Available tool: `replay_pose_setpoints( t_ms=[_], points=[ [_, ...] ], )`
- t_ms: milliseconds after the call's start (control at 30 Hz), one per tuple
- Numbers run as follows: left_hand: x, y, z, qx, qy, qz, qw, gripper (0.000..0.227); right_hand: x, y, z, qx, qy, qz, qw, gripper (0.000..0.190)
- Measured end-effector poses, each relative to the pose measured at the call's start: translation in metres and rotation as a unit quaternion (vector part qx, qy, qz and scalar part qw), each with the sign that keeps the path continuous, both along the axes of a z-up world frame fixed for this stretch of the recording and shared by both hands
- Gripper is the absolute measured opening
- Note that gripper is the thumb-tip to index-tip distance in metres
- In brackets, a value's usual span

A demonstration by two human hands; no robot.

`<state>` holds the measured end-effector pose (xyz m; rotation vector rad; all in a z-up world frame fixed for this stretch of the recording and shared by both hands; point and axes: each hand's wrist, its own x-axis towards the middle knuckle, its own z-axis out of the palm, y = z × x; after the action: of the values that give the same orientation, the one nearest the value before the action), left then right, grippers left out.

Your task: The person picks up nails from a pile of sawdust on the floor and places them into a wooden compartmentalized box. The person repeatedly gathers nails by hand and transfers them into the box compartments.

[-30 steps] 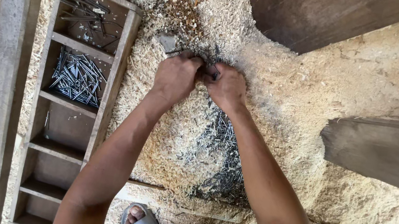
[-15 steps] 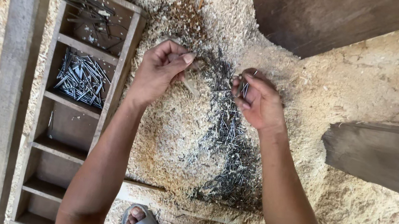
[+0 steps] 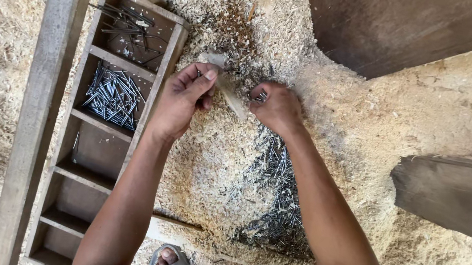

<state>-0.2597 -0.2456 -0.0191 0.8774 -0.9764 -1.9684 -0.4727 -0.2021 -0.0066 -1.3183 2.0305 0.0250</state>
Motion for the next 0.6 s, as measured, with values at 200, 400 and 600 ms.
replay_pose_setpoints(
  t_ms=[200, 400, 600],
  points=[
    [0.004, 0.002, 0.000, -0.042, -0.072, -0.003, 0.997, 0.011, -0.017, 0.022, 0.005, -0.101, -0.077, -0.019, 0.992, 0.010],
    [-0.031, 0.012, 0.000, -0.202, -0.139, -0.138, 0.960, 0.018, -0.057, 0.056, 0.015, -0.174, -0.453, -0.240, 0.840, 0.012],
    [-0.081, 0.019, 0.010, -0.180, -0.174, -0.245, 0.937, 0.025, -0.063, 0.053, 0.030, -0.163, -0.466, -0.282, 0.823, 0.015]
  ],
)
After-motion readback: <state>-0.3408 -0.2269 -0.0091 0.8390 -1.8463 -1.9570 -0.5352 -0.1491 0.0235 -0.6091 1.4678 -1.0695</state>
